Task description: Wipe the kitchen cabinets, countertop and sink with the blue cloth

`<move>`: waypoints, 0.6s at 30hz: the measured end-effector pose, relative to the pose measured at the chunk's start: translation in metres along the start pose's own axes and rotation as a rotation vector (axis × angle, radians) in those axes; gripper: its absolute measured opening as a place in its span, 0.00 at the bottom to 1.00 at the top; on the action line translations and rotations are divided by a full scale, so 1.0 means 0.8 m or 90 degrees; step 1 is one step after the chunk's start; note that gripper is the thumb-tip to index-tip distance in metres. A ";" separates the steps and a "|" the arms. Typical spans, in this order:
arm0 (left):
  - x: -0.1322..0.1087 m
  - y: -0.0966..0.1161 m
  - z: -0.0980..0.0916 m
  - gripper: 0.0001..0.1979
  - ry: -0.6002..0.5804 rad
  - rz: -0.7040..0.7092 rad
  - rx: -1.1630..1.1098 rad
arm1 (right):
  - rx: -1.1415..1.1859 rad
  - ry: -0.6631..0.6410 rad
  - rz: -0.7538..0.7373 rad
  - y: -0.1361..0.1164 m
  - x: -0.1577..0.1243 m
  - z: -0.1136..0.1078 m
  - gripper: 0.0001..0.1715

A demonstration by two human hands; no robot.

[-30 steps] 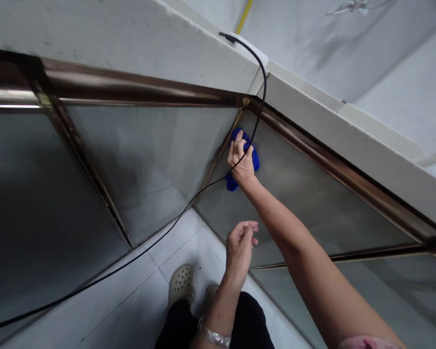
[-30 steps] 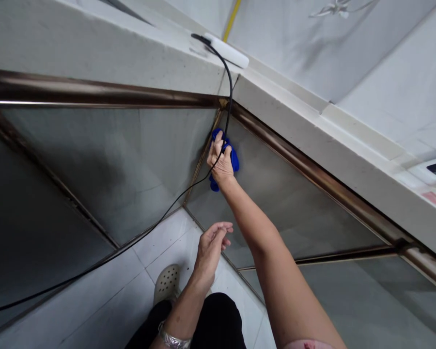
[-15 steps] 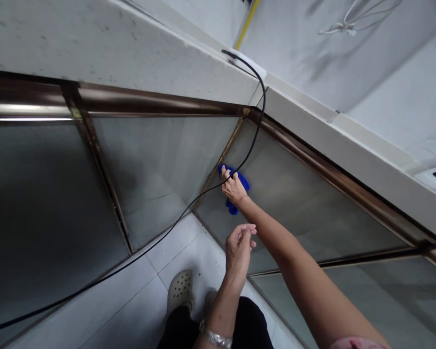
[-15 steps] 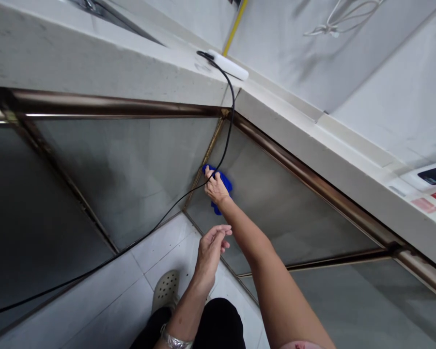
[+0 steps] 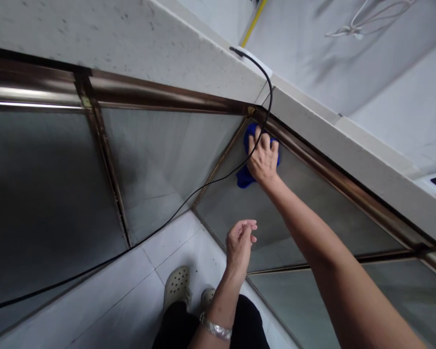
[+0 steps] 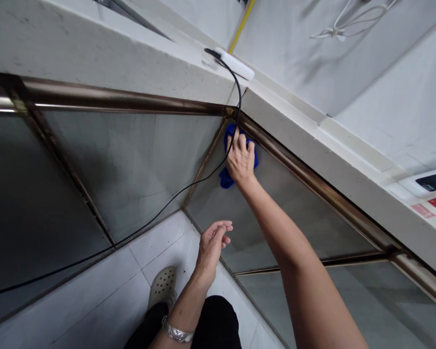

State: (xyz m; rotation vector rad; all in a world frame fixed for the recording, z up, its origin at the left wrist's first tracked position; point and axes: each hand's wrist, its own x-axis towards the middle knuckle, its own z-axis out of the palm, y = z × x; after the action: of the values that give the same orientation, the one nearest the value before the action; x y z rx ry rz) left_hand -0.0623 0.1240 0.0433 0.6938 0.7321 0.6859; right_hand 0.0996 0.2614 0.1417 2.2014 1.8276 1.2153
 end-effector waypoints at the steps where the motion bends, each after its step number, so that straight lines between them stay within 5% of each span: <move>1: -0.001 0.001 0.000 0.13 0.000 -0.001 0.000 | -0.002 0.013 0.012 0.004 0.005 -0.005 0.34; 4: -0.002 0.000 0.002 0.13 -0.004 -0.017 0.003 | 0.002 0.032 0.011 0.004 0.005 0.000 0.34; 18: -0.009 -0.009 0.002 0.12 -0.015 -0.008 0.023 | 0.125 -0.007 -0.048 -0.091 -0.061 0.118 0.38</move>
State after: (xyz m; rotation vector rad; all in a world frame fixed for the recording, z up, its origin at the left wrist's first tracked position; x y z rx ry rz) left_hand -0.0629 0.1140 0.0411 0.7294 0.7275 0.6534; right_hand 0.0941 0.2840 0.0148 2.2045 2.0871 1.0485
